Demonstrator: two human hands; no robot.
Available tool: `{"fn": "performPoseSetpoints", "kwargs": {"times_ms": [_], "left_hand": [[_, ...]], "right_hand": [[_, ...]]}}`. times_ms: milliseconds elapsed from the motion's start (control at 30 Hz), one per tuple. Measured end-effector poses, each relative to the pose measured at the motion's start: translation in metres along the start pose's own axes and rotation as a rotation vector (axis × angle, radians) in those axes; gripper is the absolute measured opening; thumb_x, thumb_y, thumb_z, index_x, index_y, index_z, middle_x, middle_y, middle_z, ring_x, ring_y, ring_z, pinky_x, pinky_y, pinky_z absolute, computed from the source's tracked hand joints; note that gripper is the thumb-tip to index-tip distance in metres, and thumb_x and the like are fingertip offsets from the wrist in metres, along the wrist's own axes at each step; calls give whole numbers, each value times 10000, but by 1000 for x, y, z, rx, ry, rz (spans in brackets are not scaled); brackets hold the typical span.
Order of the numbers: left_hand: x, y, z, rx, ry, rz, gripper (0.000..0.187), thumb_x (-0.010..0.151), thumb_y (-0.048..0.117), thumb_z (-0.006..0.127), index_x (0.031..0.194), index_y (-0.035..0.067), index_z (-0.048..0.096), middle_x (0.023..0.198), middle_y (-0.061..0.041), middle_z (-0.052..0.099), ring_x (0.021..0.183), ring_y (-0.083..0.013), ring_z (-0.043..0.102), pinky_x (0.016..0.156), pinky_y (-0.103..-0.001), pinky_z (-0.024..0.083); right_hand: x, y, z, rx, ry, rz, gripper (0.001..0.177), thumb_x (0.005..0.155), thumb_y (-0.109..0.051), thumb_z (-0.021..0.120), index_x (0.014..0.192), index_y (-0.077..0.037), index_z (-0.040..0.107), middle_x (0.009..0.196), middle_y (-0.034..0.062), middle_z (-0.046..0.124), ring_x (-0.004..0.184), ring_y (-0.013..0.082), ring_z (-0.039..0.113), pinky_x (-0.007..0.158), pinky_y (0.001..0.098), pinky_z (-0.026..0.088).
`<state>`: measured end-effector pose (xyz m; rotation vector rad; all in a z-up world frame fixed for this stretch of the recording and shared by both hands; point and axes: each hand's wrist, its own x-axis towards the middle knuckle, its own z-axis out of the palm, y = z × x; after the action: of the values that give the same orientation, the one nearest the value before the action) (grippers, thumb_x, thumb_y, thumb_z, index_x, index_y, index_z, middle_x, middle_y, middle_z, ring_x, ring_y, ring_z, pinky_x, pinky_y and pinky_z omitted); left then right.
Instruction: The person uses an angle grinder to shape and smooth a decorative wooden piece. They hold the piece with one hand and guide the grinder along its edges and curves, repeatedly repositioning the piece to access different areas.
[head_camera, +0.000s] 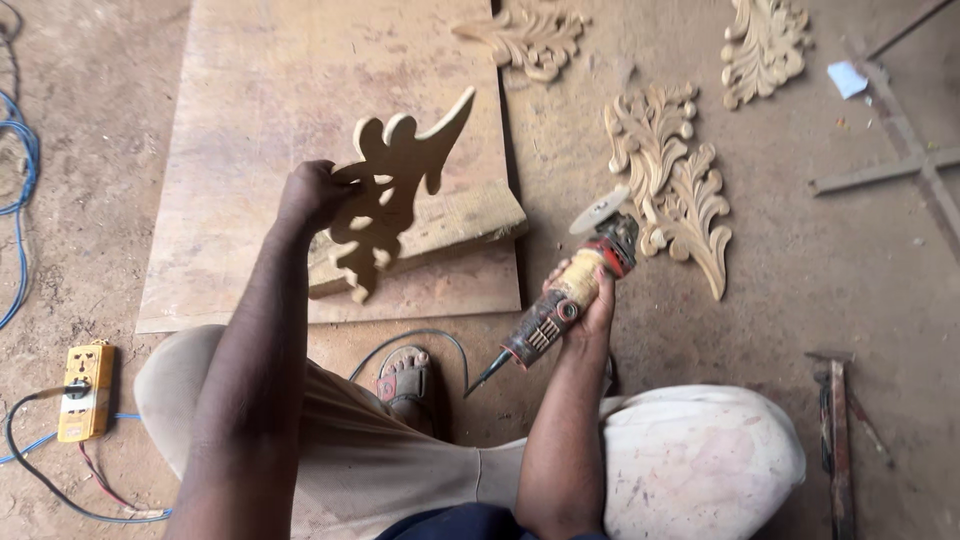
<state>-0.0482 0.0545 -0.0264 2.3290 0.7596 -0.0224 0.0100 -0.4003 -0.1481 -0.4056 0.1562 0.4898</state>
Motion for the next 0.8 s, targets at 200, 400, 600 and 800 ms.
{"fn": "performPoseSetpoints", "kwargs": {"times_ms": [200, 400, 600, 800], "left_hand": [[-9, 17, -5, -897, -86, -120, 335, 961, 217, 735, 1169, -30, 648, 983, -129, 755, 771, -190, 753, 627, -333, 644], [-16, 13, -6, -931, -182, -201, 406, 957, 102, 552, 1349, 190, 492, 1042, -95, 709, 812, -182, 707, 623, -360, 604], [-28, 20, 14, -1108, -363, -394, 278, 1076, 199, 445, 1122, -39, 581, 1012, -228, 708, 837, -275, 762, 739, -333, 663], [-10, 31, 44, -1076, -304, -433, 299, 1033, 250, 604, 1115, -36, 624, 990, -190, 739, 813, -229, 751, 735, -275, 672]], "right_hand": [[-3, -10, -1, 185, -166, -1, 620, 851, -422, 791, 1282, -51, 543, 1140, 110, 627, 1034, 258, 641, 932, 455, 573], [-10, -18, -7, 180, -210, -19, 636, 877, -458, 778, 1286, -33, 538, 1157, 116, 615, 1043, 255, 634, 923, 461, 571], [-16, -22, -6, 222, -193, 7, 697, 897, -551, 754, 1277, -11, 529, 1156, 139, 611, 1045, 278, 636, 934, 481, 579], [-25, -23, -16, 225, -152, 25, 683, 884, -533, 754, 1293, -31, 538, 1164, 134, 615, 1047, 284, 638, 909, 500, 576]]}}
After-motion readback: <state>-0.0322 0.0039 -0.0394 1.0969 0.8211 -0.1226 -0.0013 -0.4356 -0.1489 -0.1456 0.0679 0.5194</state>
